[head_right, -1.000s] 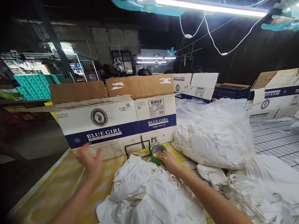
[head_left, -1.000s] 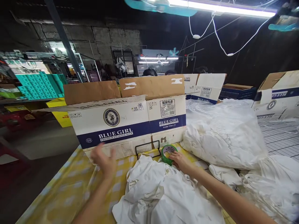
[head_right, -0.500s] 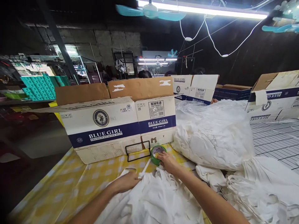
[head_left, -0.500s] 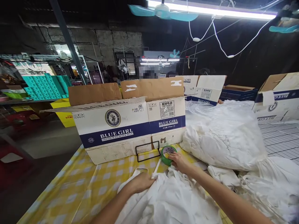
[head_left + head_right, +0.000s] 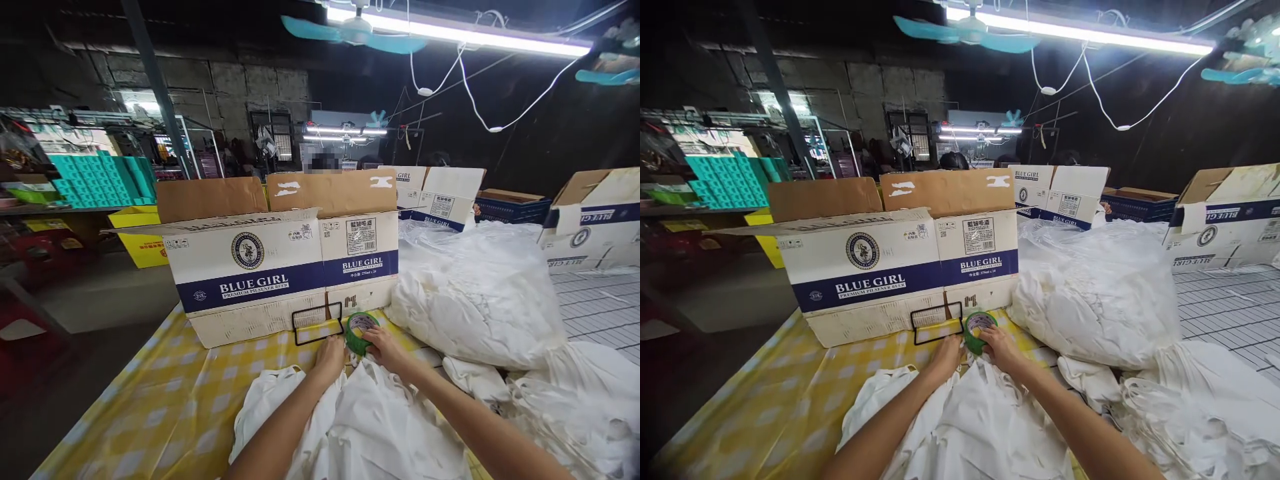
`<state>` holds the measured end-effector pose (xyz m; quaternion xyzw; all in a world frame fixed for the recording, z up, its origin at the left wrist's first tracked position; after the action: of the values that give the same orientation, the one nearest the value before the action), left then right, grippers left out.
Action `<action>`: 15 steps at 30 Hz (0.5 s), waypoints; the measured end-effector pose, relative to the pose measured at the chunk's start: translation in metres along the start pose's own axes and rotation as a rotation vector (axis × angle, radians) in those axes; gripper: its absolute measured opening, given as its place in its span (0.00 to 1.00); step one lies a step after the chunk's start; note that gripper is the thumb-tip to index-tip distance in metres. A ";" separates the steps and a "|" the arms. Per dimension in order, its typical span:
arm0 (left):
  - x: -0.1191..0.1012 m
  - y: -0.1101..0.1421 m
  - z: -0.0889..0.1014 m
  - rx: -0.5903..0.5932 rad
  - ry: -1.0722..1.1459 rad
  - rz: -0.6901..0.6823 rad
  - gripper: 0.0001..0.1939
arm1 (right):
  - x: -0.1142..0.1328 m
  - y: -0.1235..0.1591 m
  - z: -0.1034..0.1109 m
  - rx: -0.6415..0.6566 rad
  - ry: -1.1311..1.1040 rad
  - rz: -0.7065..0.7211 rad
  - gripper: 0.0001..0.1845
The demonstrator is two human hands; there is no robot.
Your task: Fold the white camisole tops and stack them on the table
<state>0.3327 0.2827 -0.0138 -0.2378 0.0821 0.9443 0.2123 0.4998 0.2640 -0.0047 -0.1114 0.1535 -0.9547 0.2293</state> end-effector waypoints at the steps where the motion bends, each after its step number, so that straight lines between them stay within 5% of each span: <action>1: 0.001 0.002 0.001 0.053 0.006 -0.036 0.11 | -0.001 0.001 0.001 -0.016 -0.019 -0.005 0.10; 4: 0.011 0.015 0.012 0.177 0.023 -0.145 0.05 | -0.001 -0.001 0.007 -0.078 -0.059 -0.036 0.11; 8: 0.025 0.024 0.026 0.139 0.010 -0.155 0.08 | 0.010 -0.013 0.005 -0.054 -0.008 -0.055 0.11; 15: 0.046 0.019 0.012 0.164 0.040 -0.107 0.08 | 0.028 -0.027 -0.021 0.010 0.080 -0.081 0.10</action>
<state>0.2826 0.2856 -0.0249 -0.2427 0.1505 0.9167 0.2795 0.4580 0.2790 -0.0108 -0.0782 0.1533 -0.9676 0.1848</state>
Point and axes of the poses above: each hand's wrist, its own y-axis away from the middle knuckle, its own z-axis out of the back of the hand, x = y × z, the point moved 3 cm from there along -y, towards the middle knuckle, and after that the axes turned 9 degrees about y, right-handed, at the moved point
